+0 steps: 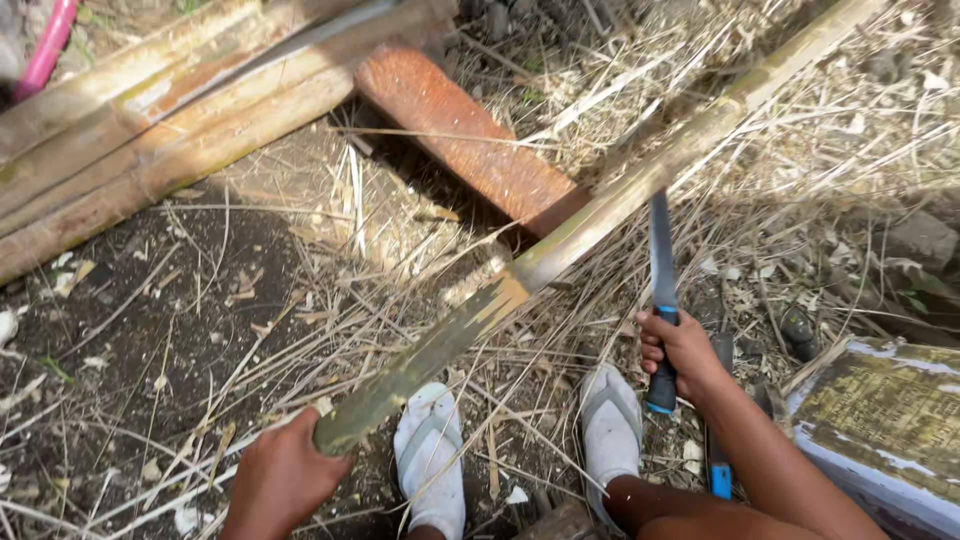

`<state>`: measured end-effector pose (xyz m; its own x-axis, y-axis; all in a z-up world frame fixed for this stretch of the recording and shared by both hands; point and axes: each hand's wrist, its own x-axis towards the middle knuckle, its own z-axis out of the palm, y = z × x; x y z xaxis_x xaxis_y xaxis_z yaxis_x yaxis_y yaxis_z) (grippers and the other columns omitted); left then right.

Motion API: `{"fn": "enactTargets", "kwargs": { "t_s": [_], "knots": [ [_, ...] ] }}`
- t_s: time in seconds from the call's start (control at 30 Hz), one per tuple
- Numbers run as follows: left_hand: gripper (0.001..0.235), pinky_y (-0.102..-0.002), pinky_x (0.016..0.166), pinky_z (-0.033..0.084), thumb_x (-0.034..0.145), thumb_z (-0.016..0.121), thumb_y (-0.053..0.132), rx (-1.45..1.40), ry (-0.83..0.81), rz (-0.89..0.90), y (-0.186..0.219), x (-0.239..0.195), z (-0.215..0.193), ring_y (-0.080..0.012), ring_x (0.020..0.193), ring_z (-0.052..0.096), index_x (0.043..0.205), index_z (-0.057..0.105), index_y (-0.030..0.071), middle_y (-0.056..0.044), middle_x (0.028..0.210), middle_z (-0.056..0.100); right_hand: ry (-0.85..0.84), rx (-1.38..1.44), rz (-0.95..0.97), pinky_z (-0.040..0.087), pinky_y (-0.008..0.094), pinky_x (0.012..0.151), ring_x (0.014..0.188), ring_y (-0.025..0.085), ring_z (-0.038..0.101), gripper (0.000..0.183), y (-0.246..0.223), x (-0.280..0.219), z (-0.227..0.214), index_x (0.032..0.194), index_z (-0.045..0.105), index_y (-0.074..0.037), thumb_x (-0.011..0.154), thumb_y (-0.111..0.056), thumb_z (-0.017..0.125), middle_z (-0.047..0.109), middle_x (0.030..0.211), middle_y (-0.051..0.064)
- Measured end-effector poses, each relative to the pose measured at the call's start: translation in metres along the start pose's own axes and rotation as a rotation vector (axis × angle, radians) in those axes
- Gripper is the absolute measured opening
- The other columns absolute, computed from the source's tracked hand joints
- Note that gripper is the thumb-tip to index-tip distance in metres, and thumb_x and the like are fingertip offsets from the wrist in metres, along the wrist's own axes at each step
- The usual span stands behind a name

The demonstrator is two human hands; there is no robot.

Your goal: The person uses a machete to shave and smooth a long bamboo stick resting on a wooden block. They repeatedly strike the bamboo to remove the outer layer and refine the surface, occasionally repositioning the stick to access different sections.

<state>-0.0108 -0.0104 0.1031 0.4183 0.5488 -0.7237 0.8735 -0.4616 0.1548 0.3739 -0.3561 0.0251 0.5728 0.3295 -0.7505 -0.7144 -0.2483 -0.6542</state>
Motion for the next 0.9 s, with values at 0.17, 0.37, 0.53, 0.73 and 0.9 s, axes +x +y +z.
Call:
{"fn": "enactTargets", "kwargs": {
  "t_s": [0.17,0.37,0.53,0.73,0.9],
  "knots": [
    [0.044,-0.045,0.083,0.063,0.074,0.083,0.042,0.065,0.021,-0.088,-0.021,0.014,0.023,-0.0283,0.084,0.077,0.103,0.067,0.013,-0.015,0.085,0.077,0.061,-0.192,-0.111,0.039,0.033,0.037,0.044,0.011,0.042,0.022,-0.032,-0.002,0.016,0.095,0.048,-0.008,0.090,-0.011,0.069,0.045,0.062,0.001],
    [0.051,-0.043,0.081,0.067,0.077,0.079,0.046,0.069,-0.045,-0.243,0.038,0.052,0.007,-0.0241,0.083,0.079,0.113,0.064,0.014,-0.012,0.089,0.079,0.021,-0.291,-0.163,0.041,0.033,0.037,0.041,0.012,0.045,0.021,-0.044,-0.037,0.017,0.096,0.052,-0.008,0.088,-0.013,0.070,0.048,0.058,0.002],
    [0.057,-0.041,0.079,0.070,0.080,0.076,0.050,-0.079,0.102,-0.070,0.012,0.059,0.042,-0.0207,0.083,0.081,0.121,0.062,0.014,-0.009,0.092,0.080,0.142,-0.571,-0.166,0.049,0.033,0.044,0.046,0.017,0.052,0.026,-0.136,-0.021,0.025,0.103,0.053,-0.003,0.092,-0.020,0.069,0.055,0.062,0.006],
    [0.113,-0.056,0.104,0.049,0.082,0.078,0.053,-0.276,0.748,0.747,0.242,0.092,-0.137,-0.0498,0.133,0.048,0.155,0.009,0.001,-0.033,0.151,0.028,0.117,-0.351,-0.327,0.051,0.029,0.050,0.055,0.011,0.052,0.026,-0.230,0.027,0.075,0.113,0.048,-0.007,0.098,-0.019,0.065,0.054,0.073,0.001],
    [0.087,-0.055,0.106,0.044,0.094,0.070,0.041,-0.251,0.577,0.710,0.212,0.078,-0.111,-0.0514,0.139,0.039,0.154,0.020,0.002,-0.032,0.157,0.019,0.056,-0.575,-0.183,0.049,0.033,0.046,0.051,0.014,0.051,0.024,-0.163,0.018,0.063,0.109,0.053,-0.007,0.094,-0.021,0.066,0.054,0.067,0.004]
  ]
}}
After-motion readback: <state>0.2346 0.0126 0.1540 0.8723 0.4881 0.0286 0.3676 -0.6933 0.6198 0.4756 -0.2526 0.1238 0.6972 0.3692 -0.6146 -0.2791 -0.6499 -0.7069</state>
